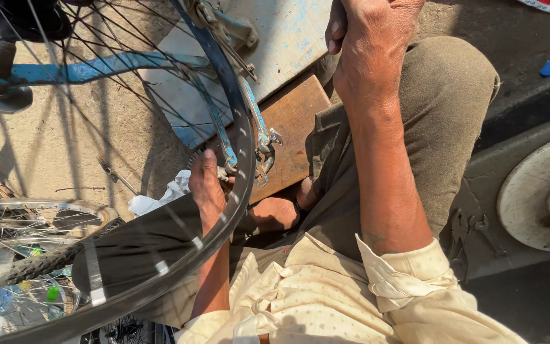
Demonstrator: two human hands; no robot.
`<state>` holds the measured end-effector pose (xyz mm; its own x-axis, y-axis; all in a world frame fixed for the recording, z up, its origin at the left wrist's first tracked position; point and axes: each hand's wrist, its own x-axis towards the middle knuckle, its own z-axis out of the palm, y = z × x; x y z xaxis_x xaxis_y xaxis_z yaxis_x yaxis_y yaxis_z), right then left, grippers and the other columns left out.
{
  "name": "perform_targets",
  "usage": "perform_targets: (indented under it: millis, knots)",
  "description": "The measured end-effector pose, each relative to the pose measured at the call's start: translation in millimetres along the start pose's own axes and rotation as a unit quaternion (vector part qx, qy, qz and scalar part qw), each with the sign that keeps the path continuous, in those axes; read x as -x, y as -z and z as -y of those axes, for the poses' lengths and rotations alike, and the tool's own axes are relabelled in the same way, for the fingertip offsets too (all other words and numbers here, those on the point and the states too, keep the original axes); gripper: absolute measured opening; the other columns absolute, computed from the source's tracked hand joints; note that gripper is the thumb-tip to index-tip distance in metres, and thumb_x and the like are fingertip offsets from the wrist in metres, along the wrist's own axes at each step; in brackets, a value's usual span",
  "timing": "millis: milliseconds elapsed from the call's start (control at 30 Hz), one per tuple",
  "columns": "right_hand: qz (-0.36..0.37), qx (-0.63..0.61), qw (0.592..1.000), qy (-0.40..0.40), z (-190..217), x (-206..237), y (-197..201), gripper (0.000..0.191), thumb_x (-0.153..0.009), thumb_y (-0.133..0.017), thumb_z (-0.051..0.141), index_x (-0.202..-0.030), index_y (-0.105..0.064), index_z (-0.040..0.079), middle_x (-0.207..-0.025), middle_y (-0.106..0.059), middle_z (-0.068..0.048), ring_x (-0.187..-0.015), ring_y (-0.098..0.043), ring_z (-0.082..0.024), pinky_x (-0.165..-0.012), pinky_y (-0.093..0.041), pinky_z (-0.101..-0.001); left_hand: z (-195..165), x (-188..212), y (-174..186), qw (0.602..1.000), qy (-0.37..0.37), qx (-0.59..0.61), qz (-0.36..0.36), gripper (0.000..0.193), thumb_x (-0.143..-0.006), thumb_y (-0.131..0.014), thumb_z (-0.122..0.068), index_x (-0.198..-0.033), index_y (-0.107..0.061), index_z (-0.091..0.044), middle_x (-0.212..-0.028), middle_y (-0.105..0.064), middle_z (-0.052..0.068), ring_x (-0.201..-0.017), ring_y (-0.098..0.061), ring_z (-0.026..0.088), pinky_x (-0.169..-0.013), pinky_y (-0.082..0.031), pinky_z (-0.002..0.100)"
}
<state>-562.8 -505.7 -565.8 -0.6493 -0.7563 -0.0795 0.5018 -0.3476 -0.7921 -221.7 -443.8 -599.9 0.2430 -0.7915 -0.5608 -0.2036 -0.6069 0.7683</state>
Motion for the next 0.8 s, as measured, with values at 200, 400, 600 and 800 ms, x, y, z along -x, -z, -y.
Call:
perform_targets:
  millis: [200,400,600,800]
  knots:
    - [0.029,0.003,0.999,0.026,-3.1,-2.8,6.0,0.032,-0.112,-0.064,0.002,-0.081,-0.058,0.006,-0.059,-0.051,-0.004,-0.045,-0.047,-0.012,-0.04,-0.04,-0.0267,-2.7,5.5,5.3,0.994,0.069,-0.089,-0.011,0.055,-0.096,-0.061,-0.059,-0.113,-0.071,-0.008,-0.084,-0.065,-0.003,-0.066,-0.06,0.006,-0.049,-0.049,0.026]
    - [0.025,0.013,0.999,0.019,-12.8,-4.4,16.8,0.029,-0.113,-0.062,0.004,-0.084,-0.061,0.006,-0.061,-0.054,-0.003,-0.046,-0.049,-0.011,-0.041,-0.041,-0.026,-24.6,10.4,9.4,1.0,0.01,-0.022,-0.017,0.076,-0.095,-0.061,-0.065,-0.127,-0.063,0.003,-0.087,-0.066,0.015,-0.073,-0.069,0.023,-0.063,-0.057,0.035]
    - [0.027,-0.013,0.999,-0.021,-32.7,-4.5,33.5,0.028,-0.114,-0.06,0.009,-0.086,-0.063,0.006,-0.064,-0.056,-0.004,-0.05,-0.05,-0.011,-0.043,-0.039,-0.0253,-122.9,77.5,20.1,0.97,-0.215,0.064,-0.092,0.088,-0.101,-0.049,-0.074,-0.139,-0.052,0.005,-0.111,-0.068,0.03,-0.11,-0.073,0.039,-0.097,-0.062,0.05]
    - [0.035,0.029,0.999,-0.013,-25.6,-3.1,33.3,0.032,-0.113,-0.061,0.012,-0.082,-0.059,0.007,-0.063,-0.054,-0.002,-0.045,-0.047,-0.009,-0.041,-0.036,-0.0242,-224.1,107.2,58.9,0.884,-0.458,-0.012,-0.089,0.085,-0.101,-0.05,-0.072,-0.139,-0.051,0.005,-0.113,-0.067,0.029,-0.112,-0.071,0.038,-0.098,-0.06,0.05]
